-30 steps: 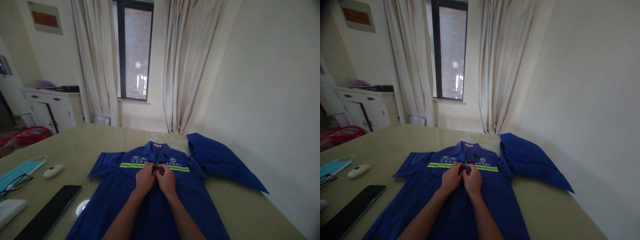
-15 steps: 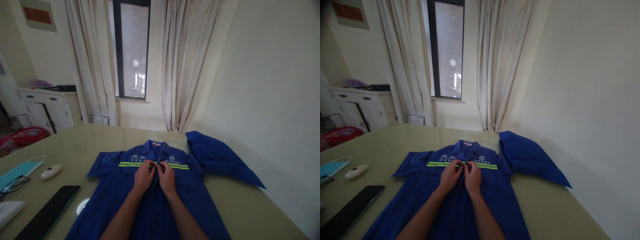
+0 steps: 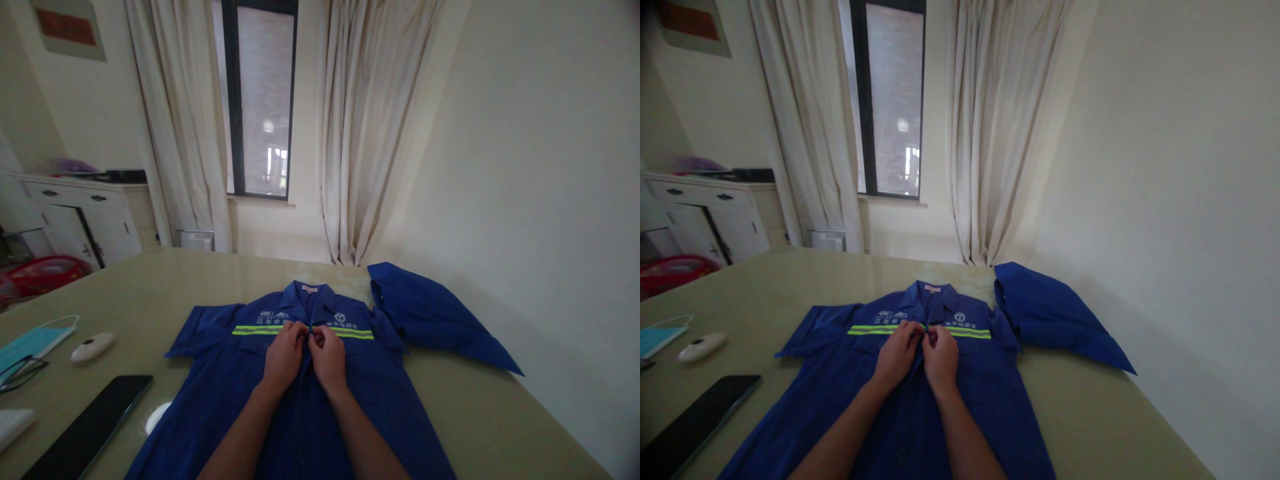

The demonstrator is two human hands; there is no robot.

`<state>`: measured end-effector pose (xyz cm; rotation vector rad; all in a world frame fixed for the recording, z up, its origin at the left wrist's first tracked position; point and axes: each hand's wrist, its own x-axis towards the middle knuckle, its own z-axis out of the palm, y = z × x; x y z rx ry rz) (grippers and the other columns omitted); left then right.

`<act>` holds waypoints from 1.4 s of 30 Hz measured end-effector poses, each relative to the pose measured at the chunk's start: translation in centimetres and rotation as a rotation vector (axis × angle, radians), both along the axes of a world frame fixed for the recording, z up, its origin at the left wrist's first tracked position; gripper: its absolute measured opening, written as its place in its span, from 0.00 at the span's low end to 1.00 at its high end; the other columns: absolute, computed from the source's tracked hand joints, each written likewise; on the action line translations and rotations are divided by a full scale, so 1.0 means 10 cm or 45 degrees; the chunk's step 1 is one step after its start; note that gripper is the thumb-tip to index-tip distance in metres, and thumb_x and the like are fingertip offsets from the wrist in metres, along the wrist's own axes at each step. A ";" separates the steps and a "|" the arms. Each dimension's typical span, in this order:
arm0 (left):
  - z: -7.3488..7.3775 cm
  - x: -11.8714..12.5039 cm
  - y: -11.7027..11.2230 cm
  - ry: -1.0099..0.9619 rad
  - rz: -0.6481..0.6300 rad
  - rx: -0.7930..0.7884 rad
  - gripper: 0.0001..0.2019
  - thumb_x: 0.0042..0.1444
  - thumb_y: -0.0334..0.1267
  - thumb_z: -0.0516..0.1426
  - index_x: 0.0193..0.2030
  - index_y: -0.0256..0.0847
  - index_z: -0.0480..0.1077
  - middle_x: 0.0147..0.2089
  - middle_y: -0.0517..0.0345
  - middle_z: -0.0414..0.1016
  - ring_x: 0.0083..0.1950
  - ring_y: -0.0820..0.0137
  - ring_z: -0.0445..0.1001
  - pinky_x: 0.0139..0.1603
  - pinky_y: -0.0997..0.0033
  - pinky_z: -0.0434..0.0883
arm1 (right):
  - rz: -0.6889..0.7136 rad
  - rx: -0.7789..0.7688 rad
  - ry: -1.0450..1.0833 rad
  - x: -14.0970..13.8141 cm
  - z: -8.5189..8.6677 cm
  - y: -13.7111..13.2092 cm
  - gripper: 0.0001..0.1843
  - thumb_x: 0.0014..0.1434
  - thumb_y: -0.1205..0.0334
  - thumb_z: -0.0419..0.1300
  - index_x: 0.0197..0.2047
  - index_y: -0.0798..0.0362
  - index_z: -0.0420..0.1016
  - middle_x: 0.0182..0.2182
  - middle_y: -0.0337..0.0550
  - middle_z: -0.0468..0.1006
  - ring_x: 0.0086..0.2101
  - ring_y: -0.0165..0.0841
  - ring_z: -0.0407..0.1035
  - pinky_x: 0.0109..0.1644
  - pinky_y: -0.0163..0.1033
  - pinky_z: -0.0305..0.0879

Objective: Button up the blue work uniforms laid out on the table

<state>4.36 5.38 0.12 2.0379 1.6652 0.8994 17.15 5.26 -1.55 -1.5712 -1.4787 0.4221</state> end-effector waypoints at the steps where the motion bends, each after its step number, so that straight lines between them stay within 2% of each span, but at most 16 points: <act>1: 0.01 0.01 -0.01 0.030 -0.003 0.010 0.10 0.67 0.29 0.50 0.45 0.47 0.70 0.49 0.59 0.74 0.49 0.69 0.75 0.47 0.72 0.68 | 0.008 -0.011 -0.006 0.00 0.00 0.00 0.10 0.59 0.63 0.58 0.41 0.53 0.80 0.33 0.44 0.83 0.33 0.37 0.76 0.37 0.36 0.66; 6: 0.04 0.05 -0.05 0.236 0.028 -0.015 0.11 0.69 0.30 0.47 0.48 0.48 0.67 0.51 0.58 0.72 0.47 0.69 0.75 0.45 0.72 0.66 | 0.044 -0.030 -0.032 0.00 0.01 0.00 0.10 0.58 0.64 0.58 0.39 0.52 0.81 0.31 0.42 0.82 0.32 0.35 0.75 0.36 0.34 0.65; 11: 0.04 0.08 -0.05 0.249 0.021 0.007 0.11 0.69 0.28 0.47 0.47 0.46 0.67 0.49 0.56 0.73 0.51 0.67 0.74 0.49 0.71 0.65 | 0.020 -0.049 -0.099 -0.02 0.06 -0.03 0.10 0.54 0.68 0.59 0.37 0.51 0.81 0.27 0.40 0.80 0.29 0.35 0.74 0.35 0.34 0.63; 15: 0.03 0.06 -0.05 0.193 -0.002 0.044 0.11 0.69 0.28 0.47 0.45 0.47 0.67 0.48 0.58 0.74 0.51 0.69 0.74 0.49 0.73 0.65 | 0.039 -0.043 -0.083 -0.03 0.09 -0.04 0.11 0.55 0.68 0.59 0.38 0.51 0.82 0.28 0.41 0.82 0.30 0.35 0.75 0.35 0.34 0.64; 17: 0.01 0.05 -0.04 0.151 0.004 0.050 0.11 0.69 0.28 0.47 0.45 0.47 0.66 0.47 0.58 0.75 0.51 0.69 0.75 0.49 0.73 0.65 | 0.095 -0.017 -0.007 -0.03 0.10 -0.04 0.09 0.58 0.65 0.58 0.37 0.52 0.82 0.28 0.42 0.82 0.30 0.35 0.76 0.35 0.34 0.65; 21: -0.04 0.03 -0.01 0.051 0.026 0.050 0.09 0.68 0.28 0.49 0.46 0.47 0.66 0.47 0.58 0.78 0.51 0.68 0.76 0.50 0.73 0.66 | 0.179 0.037 0.065 -0.02 0.11 -0.03 0.14 0.64 0.62 0.54 0.34 0.51 0.81 0.29 0.43 0.83 0.31 0.36 0.78 0.36 0.34 0.67; 26: -0.04 0.01 0.01 -0.062 0.057 0.032 0.09 0.71 0.34 0.47 0.48 0.47 0.67 0.48 0.57 0.80 0.49 0.67 0.79 0.48 0.71 0.67 | 0.153 -0.046 0.082 -0.03 0.11 -0.03 0.08 0.60 0.64 0.58 0.37 0.51 0.80 0.24 0.39 0.81 0.27 0.35 0.77 0.31 0.33 0.64; 28: -0.05 0.00 0.02 -0.090 0.066 0.020 0.07 0.71 0.37 0.50 0.48 0.47 0.68 0.46 0.58 0.81 0.48 0.66 0.79 0.47 0.71 0.68 | 0.149 -0.070 0.067 -0.04 0.12 -0.03 0.07 0.60 0.64 0.59 0.36 0.50 0.79 0.23 0.37 0.80 0.26 0.34 0.76 0.30 0.32 0.62; 31: -0.07 -0.01 0.04 -0.117 0.077 0.004 0.05 0.68 0.34 0.54 0.48 0.46 0.69 0.45 0.59 0.82 0.47 0.66 0.79 0.46 0.71 0.67 | 0.146 -0.094 0.042 -0.04 0.12 -0.02 0.06 0.59 0.65 0.59 0.35 0.49 0.77 0.22 0.36 0.79 0.25 0.33 0.75 0.29 0.32 0.61; 35: -0.12 -0.02 0.07 -0.157 0.094 -0.013 0.07 0.66 0.30 0.55 0.47 0.46 0.71 0.44 0.59 0.83 0.46 0.67 0.80 0.46 0.72 0.67 | 0.134 -0.123 0.034 -0.04 0.10 0.00 0.04 0.59 0.65 0.60 0.35 0.50 0.76 0.22 0.35 0.78 0.25 0.33 0.75 0.30 0.32 0.61; 42: -0.11 -0.02 0.08 -0.251 0.106 -0.044 0.05 0.64 0.32 0.58 0.45 0.45 0.72 0.40 0.60 0.83 0.42 0.70 0.81 0.42 0.75 0.67 | 0.149 -0.059 -0.004 -0.03 0.04 0.02 0.03 0.57 0.65 0.60 0.32 0.49 0.74 0.25 0.37 0.78 0.28 0.33 0.74 0.32 0.33 0.61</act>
